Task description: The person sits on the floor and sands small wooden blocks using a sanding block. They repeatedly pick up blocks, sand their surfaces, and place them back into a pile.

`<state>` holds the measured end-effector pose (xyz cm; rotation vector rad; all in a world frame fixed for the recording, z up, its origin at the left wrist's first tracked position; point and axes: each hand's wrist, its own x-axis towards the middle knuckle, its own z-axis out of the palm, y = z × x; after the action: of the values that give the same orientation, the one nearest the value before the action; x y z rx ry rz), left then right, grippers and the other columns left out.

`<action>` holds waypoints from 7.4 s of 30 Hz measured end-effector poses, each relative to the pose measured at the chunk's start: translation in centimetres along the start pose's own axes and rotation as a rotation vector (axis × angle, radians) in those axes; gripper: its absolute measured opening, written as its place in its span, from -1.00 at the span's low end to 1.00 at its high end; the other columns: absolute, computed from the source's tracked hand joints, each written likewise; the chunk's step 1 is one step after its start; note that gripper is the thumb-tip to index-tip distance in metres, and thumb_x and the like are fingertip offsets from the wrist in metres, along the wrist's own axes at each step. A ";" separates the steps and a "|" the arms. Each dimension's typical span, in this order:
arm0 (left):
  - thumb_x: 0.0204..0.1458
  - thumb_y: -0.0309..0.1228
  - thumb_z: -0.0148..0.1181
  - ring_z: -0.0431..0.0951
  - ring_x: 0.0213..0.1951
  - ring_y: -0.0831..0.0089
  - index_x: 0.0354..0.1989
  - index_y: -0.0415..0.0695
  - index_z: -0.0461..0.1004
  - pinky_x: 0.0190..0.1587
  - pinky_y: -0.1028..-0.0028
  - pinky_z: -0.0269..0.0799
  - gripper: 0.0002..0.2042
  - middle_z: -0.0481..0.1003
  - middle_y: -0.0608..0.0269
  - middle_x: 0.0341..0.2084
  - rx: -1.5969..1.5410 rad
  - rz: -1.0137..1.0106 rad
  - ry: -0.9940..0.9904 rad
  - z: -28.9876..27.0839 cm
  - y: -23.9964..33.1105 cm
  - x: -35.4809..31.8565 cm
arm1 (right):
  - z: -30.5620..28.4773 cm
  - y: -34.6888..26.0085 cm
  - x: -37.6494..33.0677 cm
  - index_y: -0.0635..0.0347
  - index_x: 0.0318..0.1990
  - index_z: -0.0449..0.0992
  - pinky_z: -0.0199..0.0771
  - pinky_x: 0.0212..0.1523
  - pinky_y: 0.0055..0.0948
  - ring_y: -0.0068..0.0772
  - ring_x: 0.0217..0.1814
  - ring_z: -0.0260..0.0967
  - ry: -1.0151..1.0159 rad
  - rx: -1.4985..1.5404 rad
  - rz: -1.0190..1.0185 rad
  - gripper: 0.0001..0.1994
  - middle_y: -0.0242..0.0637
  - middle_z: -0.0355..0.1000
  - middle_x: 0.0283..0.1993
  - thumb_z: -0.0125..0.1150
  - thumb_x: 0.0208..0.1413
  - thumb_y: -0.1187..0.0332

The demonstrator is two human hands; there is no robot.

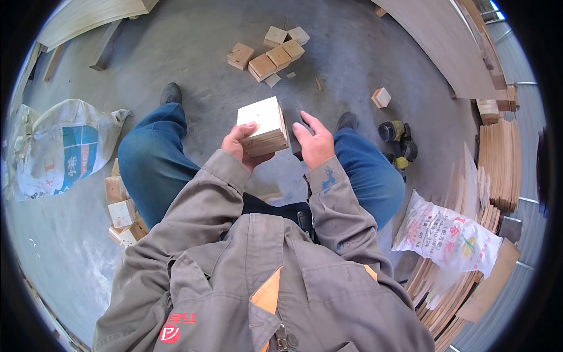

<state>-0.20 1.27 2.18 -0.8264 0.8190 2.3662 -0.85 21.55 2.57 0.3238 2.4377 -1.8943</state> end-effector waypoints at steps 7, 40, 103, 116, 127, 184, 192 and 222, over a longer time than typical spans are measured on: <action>0.04 -0.13 0.25 0.48 0.18 0.02 0.33 -0.06 0.34 0.20 -0.11 0.40 -0.36 0.48 0.03 0.16 -0.041 0.069 0.114 0.3 0.5 0.5 | 0.4 -2.5 -4.5 0.36 0.32 0.43 0.50 0.15 -0.40 -0.33 0.18 0.49 0.034 0.044 -0.065 -0.52 -0.03 0.51 0.20 0.24 0.29 0.35; -0.01 -0.14 0.29 0.53 0.17 -0.03 0.37 -0.13 0.28 0.22 -0.06 0.45 -0.27 0.49 0.00 0.18 -0.005 0.080 -0.122 -0.3 -0.2 -0.1 | 0.8 0.0 0.7 0.37 0.19 0.53 0.37 0.32 -0.17 0.09 0.26 0.42 0.191 -0.303 -0.089 -0.57 0.16 0.48 0.19 0.14 0.27 0.28; -0.24 -0.36 0.58 0.28 0.40 0.21 0.54 -0.36 -0.11 0.43 0.29 0.16 0.18 0.25 -0.12 0.38 0.703 0.552 -0.299 -0.4 -0.7 0.6 | -0.2 0.2 -1.5 0.36 0.38 0.32 0.43 0.33 -0.23 -0.19 0.30 0.42 0.117 0.766 0.226 -0.57 -0.04 0.42 0.29 -0.13 0.48 0.33; 0.14 0.06 0.14 0.53 0.19 0.23 0.53 -0.18 0.08 0.25 0.18 0.43 -0.14 0.45 0.00 0.26 0.243 0.156 -0.233 -0.3 0.1 0.7 | -0.7 1.0 -1.3 0.30 0.39 0.30 0.42 0.31 -0.11 -0.12 0.30 0.41 0.101 0.923 0.329 -0.55 -0.09 0.41 0.29 -0.16 0.47 0.26; -0.09 0.07 0.46 0.49 0.23 0.26 0.45 -0.25 0.17 0.32 0.21 0.40 0.00 0.44 0.08 0.23 0.274 0.216 -0.354 -1.2 -0.7 1.7 | -0.5 1.5 -0.7 0.22 0.30 0.38 0.47 0.26 -0.12 -0.16 0.28 0.44 0.115 0.976 0.477 -0.57 -0.16 0.46 0.25 -0.21 0.49 0.18; 0.03 -0.06 0.27 0.49 0.21 -0.02 0.34 -0.08 0.35 0.24 -0.06 0.48 -0.32 0.45 -0.02 0.21 -0.202 0.115 -0.077 0.6 0.1 1.0 | -0.6 -0.2 -1.7 0.36 0.39 0.33 0.44 0.23 -0.44 -0.43 0.19 0.43 0.129 0.800 0.110 -0.55 -0.16 0.46 0.24 0.01 0.44 0.35; -0.02 -0.16 0.31 0.45 0.27 0.00 0.33 -0.06 0.36 0.26 -0.13 0.43 -0.32 0.48 0.08 0.21 -0.126 0.181 -0.134 0.3 -0.7 1.7 | -0.3 0.5 -1.9 0.34 0.39 0.33 0.38 0.26 -0.50 -0.49 0.22 0.38 0.074 0.679 -0.022 -0.55 -0.20 0.44 0.27 0.03 0.44 0.34; 0.01 -0.02 0.37 0.29 0.36 0.04 0.48 0.18 0.17 0.29 -0.25 0.30 -0.18 0.27 0.23 0.37 0.017 0.292 -0.377 0.8 -0.6 -0.6 | 1.3 -2.7 -4.3 0.36 0.40 0.30 0.48 0.21 -0.43 -0.43 0.19 0.46 0.162 0.680 -0.043 -0.54 -0.18 0.46 0.25 0.03 0.43 0.38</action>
<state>0.28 2.09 2.86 -0.2465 0.8406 2.6474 2.73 19.06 5.44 0.4554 1.7971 -2.7621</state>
